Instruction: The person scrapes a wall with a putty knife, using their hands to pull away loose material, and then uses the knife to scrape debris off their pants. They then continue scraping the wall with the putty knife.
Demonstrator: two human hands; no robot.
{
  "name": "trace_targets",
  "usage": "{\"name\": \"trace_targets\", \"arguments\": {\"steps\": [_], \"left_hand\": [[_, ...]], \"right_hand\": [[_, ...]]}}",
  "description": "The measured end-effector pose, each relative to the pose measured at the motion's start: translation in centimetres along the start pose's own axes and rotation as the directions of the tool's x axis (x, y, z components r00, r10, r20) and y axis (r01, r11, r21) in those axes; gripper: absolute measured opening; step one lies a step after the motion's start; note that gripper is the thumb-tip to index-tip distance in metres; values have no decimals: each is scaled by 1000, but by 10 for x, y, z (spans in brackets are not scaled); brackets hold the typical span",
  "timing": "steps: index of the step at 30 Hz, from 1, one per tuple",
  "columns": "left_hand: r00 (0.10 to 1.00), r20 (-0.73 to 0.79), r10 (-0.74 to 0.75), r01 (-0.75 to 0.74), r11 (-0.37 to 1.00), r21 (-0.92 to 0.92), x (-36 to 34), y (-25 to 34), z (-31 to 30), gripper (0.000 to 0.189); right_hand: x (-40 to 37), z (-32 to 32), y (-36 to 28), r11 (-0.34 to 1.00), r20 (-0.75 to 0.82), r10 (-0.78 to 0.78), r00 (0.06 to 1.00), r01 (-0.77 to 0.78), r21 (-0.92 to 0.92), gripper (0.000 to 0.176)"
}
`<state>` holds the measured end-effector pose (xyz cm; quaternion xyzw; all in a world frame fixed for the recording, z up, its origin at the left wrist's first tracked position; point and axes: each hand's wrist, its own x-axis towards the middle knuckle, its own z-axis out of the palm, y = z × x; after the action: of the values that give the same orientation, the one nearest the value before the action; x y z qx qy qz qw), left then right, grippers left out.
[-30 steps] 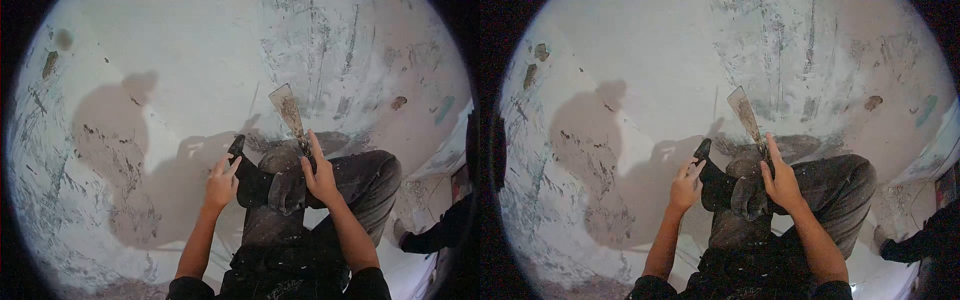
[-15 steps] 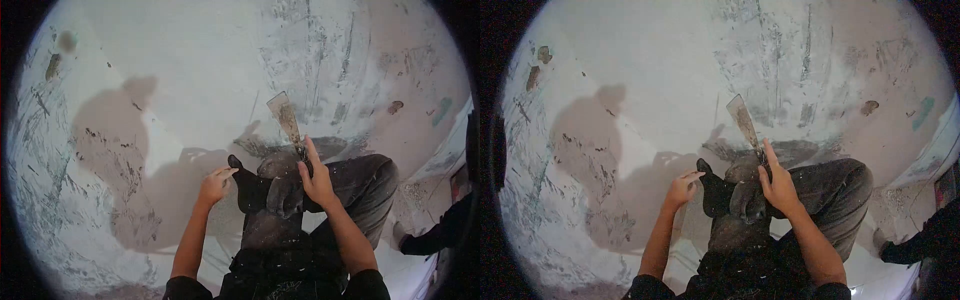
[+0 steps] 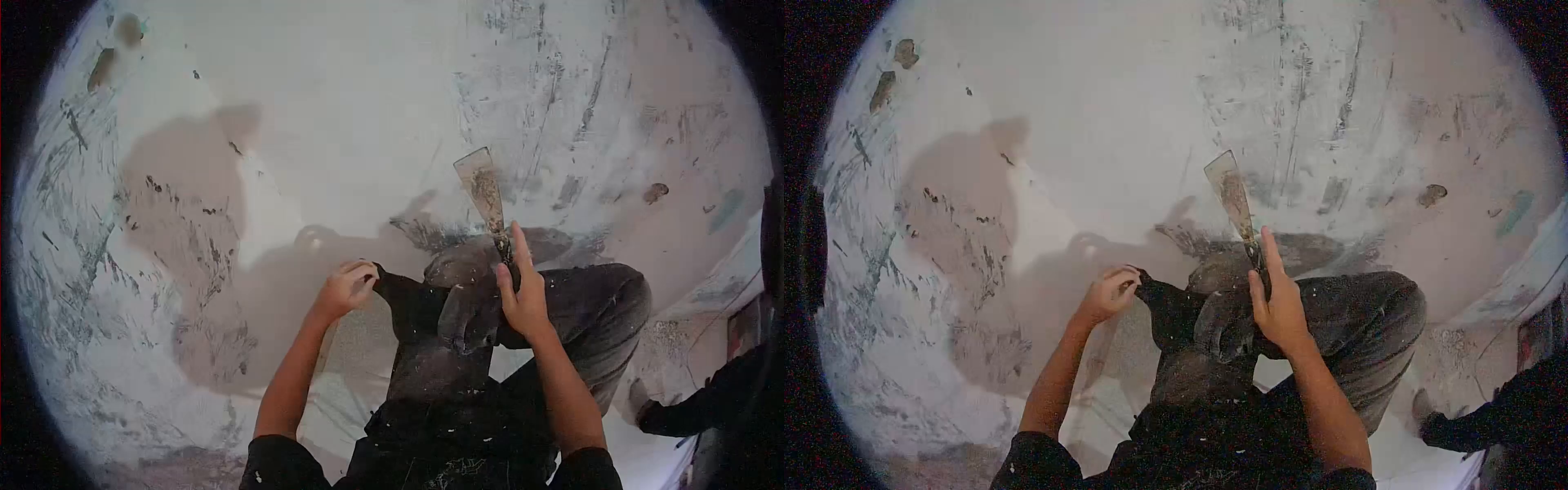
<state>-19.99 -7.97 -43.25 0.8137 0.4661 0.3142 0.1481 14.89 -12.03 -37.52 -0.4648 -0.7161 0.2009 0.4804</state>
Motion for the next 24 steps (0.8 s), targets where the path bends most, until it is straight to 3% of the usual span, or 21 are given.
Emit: {"name": "trace_targets", "arguments": {"steps": [1, 3, 7, 9, 12, 15, 18, 19, 21, 24], "left_hand": [[1000, -4, -3, 3, 1000, -3, 0, 1, 0, 22], [962, 48, -268, 272, 955, -117, 9, 4, 0, 23], [960, 156, -234, 247, 966, -74, 23, -5, 0, 29], [972, 201, -124, 120, 992, 31, 23, -9, 1, 32], [953, 237, -188, 197, 980, -13, 23, -2, -4, 31], [969, 220, -115, 126, 991, -40, 22, -12, 1, 31], [948, 274, -163, 219, 958, -188, 25, -19, 6, 32], [947, 277, -161, 218, 957, -190, 26, -20, 6, 32], [927, 344, -147, 229, 950, -210, 30, -21, 3, 33], [958, 258, -124, 173, 968, -179, 27, -15, 2, 33]], "right_hand": [[-1, 1, 1, 1000, 4, -2, 1000, 2, -2, 62], [-1, 1, 7, 1000, 16, 1, 1000, -1, 30, 61], [1, -2, 6, 995, 48, 70, 996, -73, 65, 61], [-1, 0, 8, 994, 27, 91, 995, -93, 62, 61], [-1, 0, 7, 993, 1, 57, 998, -57, 101, 60], [0, -1, 9, 999, -34, 19, 999, -18, 30, 60], [0, -8, -10, 948, 98, 243, 965, -258, 189, 60], [-1, -7, -5, 947, 97, 246, 964, -261, 187, 60], [0, 1, 7, 992, -11, 88, 996, -86, 95, 60], [-1, -1, 6, 980, 8, 92, 996, -92, 177, 60]]}}
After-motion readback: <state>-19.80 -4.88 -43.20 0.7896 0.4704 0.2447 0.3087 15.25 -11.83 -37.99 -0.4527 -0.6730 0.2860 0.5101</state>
